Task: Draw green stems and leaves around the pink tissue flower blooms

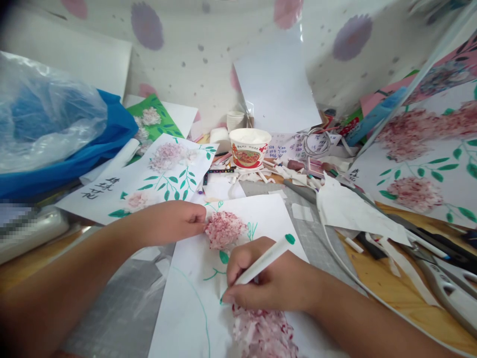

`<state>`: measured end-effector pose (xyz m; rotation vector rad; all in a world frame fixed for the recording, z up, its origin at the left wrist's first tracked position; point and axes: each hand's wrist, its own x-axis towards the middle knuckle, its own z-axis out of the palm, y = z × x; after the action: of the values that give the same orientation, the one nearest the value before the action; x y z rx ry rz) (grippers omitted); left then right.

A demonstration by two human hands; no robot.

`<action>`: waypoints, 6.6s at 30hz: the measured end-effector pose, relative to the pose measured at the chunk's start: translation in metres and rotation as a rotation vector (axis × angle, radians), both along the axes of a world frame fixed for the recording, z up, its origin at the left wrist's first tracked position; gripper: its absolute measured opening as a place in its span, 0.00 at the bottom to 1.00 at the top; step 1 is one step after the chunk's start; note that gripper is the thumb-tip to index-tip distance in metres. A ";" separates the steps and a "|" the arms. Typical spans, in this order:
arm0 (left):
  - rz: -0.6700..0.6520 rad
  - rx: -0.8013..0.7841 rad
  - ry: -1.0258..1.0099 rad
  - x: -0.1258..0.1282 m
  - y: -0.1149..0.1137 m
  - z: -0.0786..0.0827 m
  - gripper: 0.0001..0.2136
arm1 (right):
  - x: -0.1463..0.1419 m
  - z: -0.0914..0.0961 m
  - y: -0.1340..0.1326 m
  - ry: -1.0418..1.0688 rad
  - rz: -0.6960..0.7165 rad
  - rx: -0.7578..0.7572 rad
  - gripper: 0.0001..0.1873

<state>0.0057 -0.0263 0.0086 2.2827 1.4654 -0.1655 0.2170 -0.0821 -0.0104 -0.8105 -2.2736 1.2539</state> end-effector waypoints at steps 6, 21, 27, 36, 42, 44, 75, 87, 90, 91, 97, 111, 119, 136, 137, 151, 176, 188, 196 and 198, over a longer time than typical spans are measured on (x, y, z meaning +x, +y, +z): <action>0.008 0.003 0.012 0.002 -0.001 0.002 0.13 | -0.001 0.000 0.000 -0.050 0.014 0.075 0.07; 0.004 0.005 0.010 0.001 -0.001 0.000 0.13 | -0.001 0.000 0.001 -0.038 0.020 0.056 0.07; 0.000 -0.016 -0.003 0.001 0.002 0.001 0.11 | -0.003 0.002 0.001 -0.019 0.014 0.032 0.07; 0.022 -0.050 -0.056 -0.003 0.004 0.001 0.10 | -0.001 -0.001 0.001 -0.047 -0.012 -0.019 0.08; 0.013 -0.043 -0.043 -0.005 0.005 -0.001 0.11 | -0.002 0.000 0.000 -0.040 -0.030 -0.079 0.08; 0.011 -0.044 -0.046 -0.006 0.006 -0.002 0.11 | -0.002 0.000 0.000 -0.039 -0.041 -0.090 0.08; 0.014 -0.033 -0.037 -0.003 0.003 0.002 0.10 | 0.000 0.001 0.001 -0.033 -0.046 -0.030 0.07; 0.026 -0.035 -0.019 -0.001 0.003 0.004 0.09 | -0.002 0.000 0.003 -0.036 -0.032 -0.057 0.06; 0.021 -0.028 -0.006 0.000 0.003 0.004 0.09 | -0.001 -0.001 0.003 -0.038 -0.010 -0.101 0.06; 0.018 -0.025 -0.005 0.000 0.003 0.004 0.09 | -0.001 -0.001 0.003 -0.030 -0.013 -0.101 0.07; 0.009 -0.016 -0.015 0.000 0.004 0.003 0.08 | 0.000 -0.001 0.003 -0.020 -0.018 -0.051 0.06; 0.023 -0.040 -0.011 -0.001 0.004 0.002 0.10 | 0.000 0.000 0.001 -0.059 -0.017 -0.017 0.07; 0.032 -0.034 -0.002 -0.001 0.004 0.002 0.10 | 0.000 0.000 0.002 -0.053 -0.005 -0.018 0.07; 0.000 -0.013 0.003 0.000 0.005 0.003 0.09 | -0.001 -0.001 0.002 -0.035 0.008 0.027 0.06; -0.002 -0.011 0.003 0.000 0.005 0.003 0.09 | -0.001 -0.002 0.002 -0.032 0.000 0.035 0.06; 0.026 -0.024 -0.022 0.001 0.001 0.005 0.09 | 0.000 -0.001 0.003 -0.021 -0.015 0.065 0.07; 0.014 -0.033 -0.025 0.000 0.001 0.006 0.09 | 0.000 -0.003 0.003 -0.034 -0.055 0.053 0.07; 0.027 -0.036 -0.031 0.001 0.001 0.006 0.09 | 0.002 -0.004 0.003 -0.056 -0.020 0.047 0.07; 0.046 -0.048 -0.040 0.002 0.000 0.007 0.09 | 0.002 -0.003 0.003 -0.061 -0.028 0.036 0.06; 0.051 -0.056 -0.044 0.001 0.000 0.007 0.09 | 0.002 -0.003 0.003 -0.078 -0.013 0.028 0.06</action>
<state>0.0066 -0.0260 0.0153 2.1889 1.4761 -0.1387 0.2187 -0.0792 -0.0135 -0.8772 -2.3372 1.2023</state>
